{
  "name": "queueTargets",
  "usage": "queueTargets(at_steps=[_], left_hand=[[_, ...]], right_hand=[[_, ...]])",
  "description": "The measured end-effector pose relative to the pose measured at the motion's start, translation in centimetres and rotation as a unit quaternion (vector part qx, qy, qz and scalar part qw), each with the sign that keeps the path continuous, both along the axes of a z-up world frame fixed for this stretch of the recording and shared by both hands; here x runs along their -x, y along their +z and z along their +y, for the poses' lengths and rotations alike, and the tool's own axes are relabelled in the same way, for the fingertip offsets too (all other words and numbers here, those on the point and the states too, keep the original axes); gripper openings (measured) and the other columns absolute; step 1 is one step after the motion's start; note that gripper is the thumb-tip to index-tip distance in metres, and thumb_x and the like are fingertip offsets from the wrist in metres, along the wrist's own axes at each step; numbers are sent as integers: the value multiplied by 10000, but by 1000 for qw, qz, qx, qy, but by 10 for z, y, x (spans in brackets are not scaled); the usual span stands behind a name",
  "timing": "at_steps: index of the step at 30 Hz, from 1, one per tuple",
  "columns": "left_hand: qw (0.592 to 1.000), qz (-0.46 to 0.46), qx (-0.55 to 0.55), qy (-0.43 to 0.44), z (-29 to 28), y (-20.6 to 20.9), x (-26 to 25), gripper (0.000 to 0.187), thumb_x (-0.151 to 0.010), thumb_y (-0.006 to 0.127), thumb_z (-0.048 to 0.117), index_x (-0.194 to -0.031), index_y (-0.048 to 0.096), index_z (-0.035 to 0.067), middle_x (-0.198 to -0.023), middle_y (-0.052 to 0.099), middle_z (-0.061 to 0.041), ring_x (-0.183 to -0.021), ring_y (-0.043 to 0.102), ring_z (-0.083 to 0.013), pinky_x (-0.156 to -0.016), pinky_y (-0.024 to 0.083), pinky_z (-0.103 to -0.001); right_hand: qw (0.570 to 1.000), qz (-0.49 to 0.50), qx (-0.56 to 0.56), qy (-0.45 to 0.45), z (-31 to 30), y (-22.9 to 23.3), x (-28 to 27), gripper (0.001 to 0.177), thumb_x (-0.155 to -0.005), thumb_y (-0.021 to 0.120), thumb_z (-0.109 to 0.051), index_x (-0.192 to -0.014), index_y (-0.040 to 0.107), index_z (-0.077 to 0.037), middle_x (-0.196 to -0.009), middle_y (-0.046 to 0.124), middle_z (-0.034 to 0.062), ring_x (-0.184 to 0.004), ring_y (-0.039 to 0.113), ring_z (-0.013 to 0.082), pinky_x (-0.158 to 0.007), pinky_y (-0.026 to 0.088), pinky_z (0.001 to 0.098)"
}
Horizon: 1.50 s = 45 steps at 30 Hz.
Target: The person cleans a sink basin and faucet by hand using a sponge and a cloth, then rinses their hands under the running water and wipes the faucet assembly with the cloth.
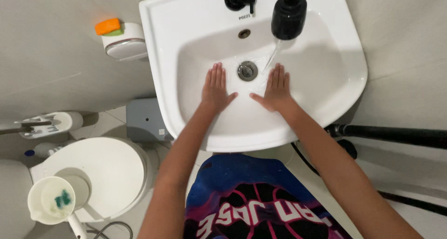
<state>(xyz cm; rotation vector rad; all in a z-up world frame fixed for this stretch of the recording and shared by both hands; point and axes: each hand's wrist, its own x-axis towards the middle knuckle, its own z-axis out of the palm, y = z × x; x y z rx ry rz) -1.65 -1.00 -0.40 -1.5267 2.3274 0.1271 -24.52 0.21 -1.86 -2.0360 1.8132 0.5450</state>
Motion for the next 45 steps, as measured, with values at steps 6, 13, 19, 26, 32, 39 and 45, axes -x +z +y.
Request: queueTargets(at_steps=[6,13,19,26,32,39,45], left_hand=[[997,74,7,-30,3,-15,26,841,-1044,265,608,-1611,125,3,-1658,32,-342,-1557,-13,-469,-1257,21,-544],[928,369,-37,-35,-13,-15,26,774,-1046,458,444,-1560,231,-88,-1639,189,-297,-1527,125,-427,-1213,155,-485],[622,747,-118,203,-32,36,101,471,-1091,418,293,-1330,645,-43,-1240,698,-135,-1137,650,-274,-1034,502,-380],[140,848,-272,432,-64,48,161,449,-1093,415,377,-1167,578,-35,-1057,692,-132,-997,692,-270,-939,586,-388],[80,862,-219,450,-76,44,150,552,-1040,342,346,-1354,525,-69,-1256,665,-187,-1177,649,-300,-1045,529,-418],[83,888,-123,436,-72,69,122,630,-1001,359,294,-1514,329,-69,-1466,501,-224,-1299,593,-331,-1090,504,-402],[114,855,-68,501,-49,109,105,596,-993,379,302,-1481,377,-41,-1487,481,-200,-1272,597,-308,-1092,514,-381]], right_hand=[[997,-48,32,59,-3,-15,0,1172,-946,385,-754,-1540,-1,181,-1634,-104,372,-1533,-158,464,-1221,-60,591],[896,-427,-30,-113,-28,4,49,730,-992,471,-478,-1462,480,80,-1502,497,241,-1405,446,345,-1174,333,430],[395,-760,-117,-502,-56,-3,36,453,-1083,412,-351,-1323,554,6,-1222,655,116,-1146,623,257,-1105,470,452],[197,-843,45,-499,-69,45,8,641,-1009,134,-453,-1164,561,-1,-1120,668,207,-1079,655,329,-1050,486,474],[263,-895,120,-340,-84,23,-1,324,-1098,461,-235,-1285,556,11,-1220,638,136,-1159,621,272,-1044,508,404],[218,-898,-60,-377,-94,25,-26,576,-1071,506,-488,-1342,529,20,-1265,587,82,-1208,571,189,-1117,449,308],[216,-876,-148,-404,-71,69,-47,628,-1063,331,-506,-1375,508,9,-1291,594,121,-1220,575,244,-1127,433,380]])
